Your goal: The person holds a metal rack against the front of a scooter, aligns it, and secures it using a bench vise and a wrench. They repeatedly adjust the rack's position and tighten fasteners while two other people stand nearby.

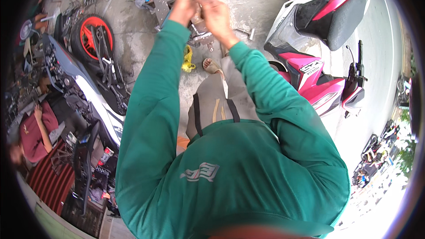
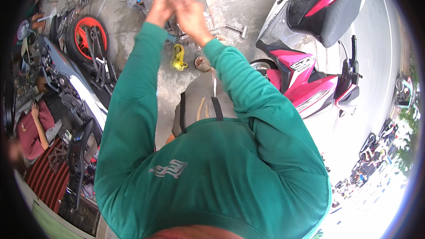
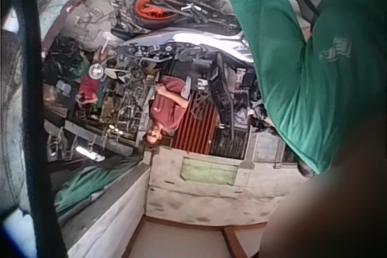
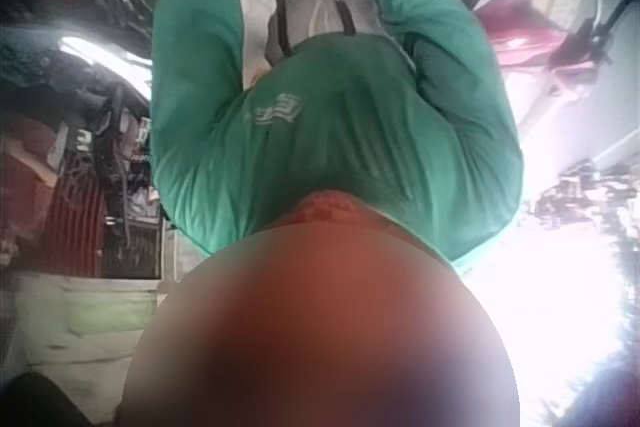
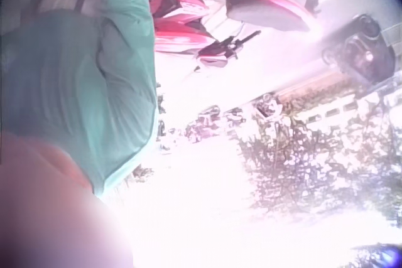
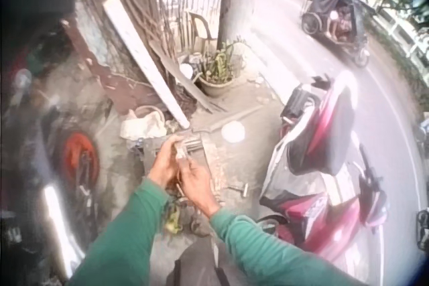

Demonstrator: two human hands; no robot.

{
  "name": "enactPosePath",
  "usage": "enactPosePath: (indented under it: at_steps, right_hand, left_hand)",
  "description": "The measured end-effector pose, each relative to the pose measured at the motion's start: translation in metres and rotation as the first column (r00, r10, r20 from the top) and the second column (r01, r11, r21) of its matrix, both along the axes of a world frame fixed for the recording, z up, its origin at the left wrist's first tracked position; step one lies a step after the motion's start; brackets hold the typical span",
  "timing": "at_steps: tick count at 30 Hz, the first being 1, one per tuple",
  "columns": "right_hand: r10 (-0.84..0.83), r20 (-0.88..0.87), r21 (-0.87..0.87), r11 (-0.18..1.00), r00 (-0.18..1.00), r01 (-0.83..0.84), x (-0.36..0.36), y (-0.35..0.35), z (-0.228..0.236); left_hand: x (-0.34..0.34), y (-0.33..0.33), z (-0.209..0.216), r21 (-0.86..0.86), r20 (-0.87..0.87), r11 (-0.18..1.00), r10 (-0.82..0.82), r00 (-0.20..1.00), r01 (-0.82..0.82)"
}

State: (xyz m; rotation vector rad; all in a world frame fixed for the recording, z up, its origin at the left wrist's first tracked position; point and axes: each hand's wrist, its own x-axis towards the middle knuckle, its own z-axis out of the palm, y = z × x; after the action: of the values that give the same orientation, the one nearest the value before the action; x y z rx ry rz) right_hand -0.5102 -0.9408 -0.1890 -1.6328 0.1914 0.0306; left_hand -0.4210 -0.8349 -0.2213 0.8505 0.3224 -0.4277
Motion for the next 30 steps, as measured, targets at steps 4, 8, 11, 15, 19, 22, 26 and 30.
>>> enactPosePath:
  at_steps: [4,8,11,15,19,22,26,30]
  right_hand:
    - [0.118,0.142,-0.128,0.987,0.983,-0.1,-0.011,0.059,0.001]
    - [0.117,0.088,0.007,0.993,0.989,-0.118,-0.043,0.074,-0.007]
    - [0.138,0.155,0.041,0.988,0.978,-0.146,-0.06,0.082,-0.001]
    - [0.265,0.229,0.048,0.958,0.937,-0.283,-0.076,0.092,0.006]
    - [0.222,0.223,0.026,0.972,0.949,-0.234,-0.076,0.093,0.003]
    - [0.262,0.216,0.005,0.963,0.941,-0.269,-0.071,0.092,0.007]
    - [0.279,0.178,-0.035,0.96,0.944,-0.277,-0.073,0.097,0.021]
    - [0.266,0.139,-0.077,0.963,0.954,-0.258,-0.071,0.103,0.021]
  left_hand:
    - [-0.028,0.056,0.012,0.205,0.011,0.966,0.161,0.987,-0.16]
    - [-0.047,0.084,-0.006,0.397,-0.091,0.906,0.2,0.976,-0.148]
    - [-0.064,0.103,-0.006,0.346,-0.136,0.925,0.213,0.968,-0.155]
    - [-0.088,0.117,0.007,0.157,-0.089,0.969,0.205,0.975,-0.189]
    - [-0.086,0.115,0.017,0.143,-0.12,0.972,0.203,0.972,-0.186]
    - [-0.087,0.11,0.026,0.199,-0.118,0.957,0.238,0.964,-0.212]
    - [-0.091,0.117,0.032,0.213,-0.171,0.951,0.262,0.95,-0.224]
    - [-0.084,0.13,0.017,0.143,-0.212,0.972,0.215,0.953,-0.187]
